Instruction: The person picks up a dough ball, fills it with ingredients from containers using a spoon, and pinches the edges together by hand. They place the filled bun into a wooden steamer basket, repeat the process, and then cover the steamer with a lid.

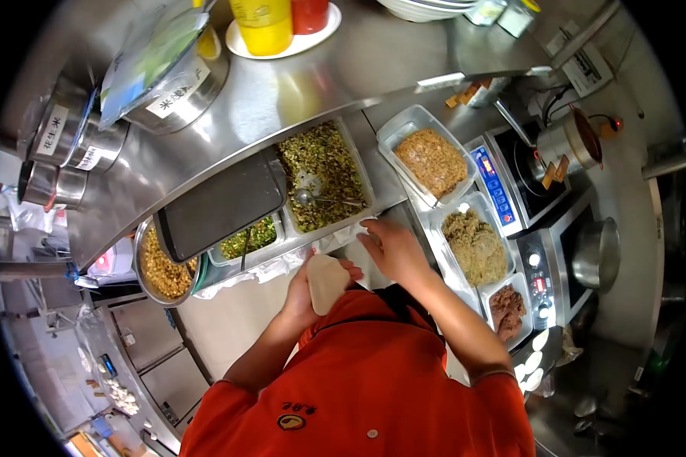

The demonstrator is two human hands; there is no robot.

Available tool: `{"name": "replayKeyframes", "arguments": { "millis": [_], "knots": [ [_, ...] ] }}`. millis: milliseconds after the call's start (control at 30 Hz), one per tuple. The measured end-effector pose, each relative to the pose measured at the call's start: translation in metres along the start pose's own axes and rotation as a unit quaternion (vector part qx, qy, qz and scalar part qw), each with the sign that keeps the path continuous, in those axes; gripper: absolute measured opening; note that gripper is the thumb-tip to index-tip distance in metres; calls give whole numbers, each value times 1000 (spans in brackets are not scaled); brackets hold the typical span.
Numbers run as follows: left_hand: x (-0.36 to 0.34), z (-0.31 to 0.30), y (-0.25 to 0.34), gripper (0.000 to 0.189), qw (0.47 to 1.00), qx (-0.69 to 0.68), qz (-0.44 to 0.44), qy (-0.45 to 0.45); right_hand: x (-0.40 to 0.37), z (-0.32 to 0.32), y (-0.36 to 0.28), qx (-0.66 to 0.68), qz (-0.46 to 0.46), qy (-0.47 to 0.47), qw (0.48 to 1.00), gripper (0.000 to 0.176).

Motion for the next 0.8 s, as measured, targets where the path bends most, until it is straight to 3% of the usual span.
{"name": "replayKeyframes", "arguments": {
  "millis": [67,133,167,200,233,267,333,400,467,500,567,667,733,800],
  "knots": [
    [-7,-30,32,62,991,50,102,70,38,39,17,-93,-18,-66,993,15],
    [-11,-39,42,63,985,88,123,84,71,80,43,-211,-12,-136,968,11],
    [-15,-35,49,60,988,-38,133,63,91,109,64,-298,-1,-189,936,10],
    [-22,-23,50,57,977,-156,141,35,98,117,74,-297,-3,-185,937,10],
    [-23,-23,54,52,966,-141,177,123,115,135,85,-326,14,-231,917,9],
    [-25,-29,52,52,963,-146,185,129,121,146,93,-357,34,-275,892,9],
    [-23,-37,45,50,972,-116,181,92,132,160,99,-361,24,-295,885,8],
    [-23,-37,40,49,970,-105,190,110,134,160,101,-367,24,-311,877,8],
    [-22,-42,38,48,944,-76,257,193,142,163,97,-354,-45,-307,882,8],
    [-20,-48,35,45,943,-94,256,189,152,162,93,-346,-61,-314,882,8],
    [-16,-24,45,46,937,-132,283,159,159,127,59,-269,-26,-334,903,11],
    [-7,-4,47,46,925,-168,320,120,188,177,80,-127,-21,-364,923,19],
    [5,14,50,46,916,-232,295,139,207,193,80,-106,-71,-342,931,26],
    [8,5,43,50,933,-149,310,104,223,162,63,-12,-164,-123,979,21]
  ]
}}
Point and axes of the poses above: each hand's wrist, its own x-axis towards the middle knuckle, its own z-axis out of the palm, y = z × x, the point moved 5 cm from there along x, towards the middle knuckle
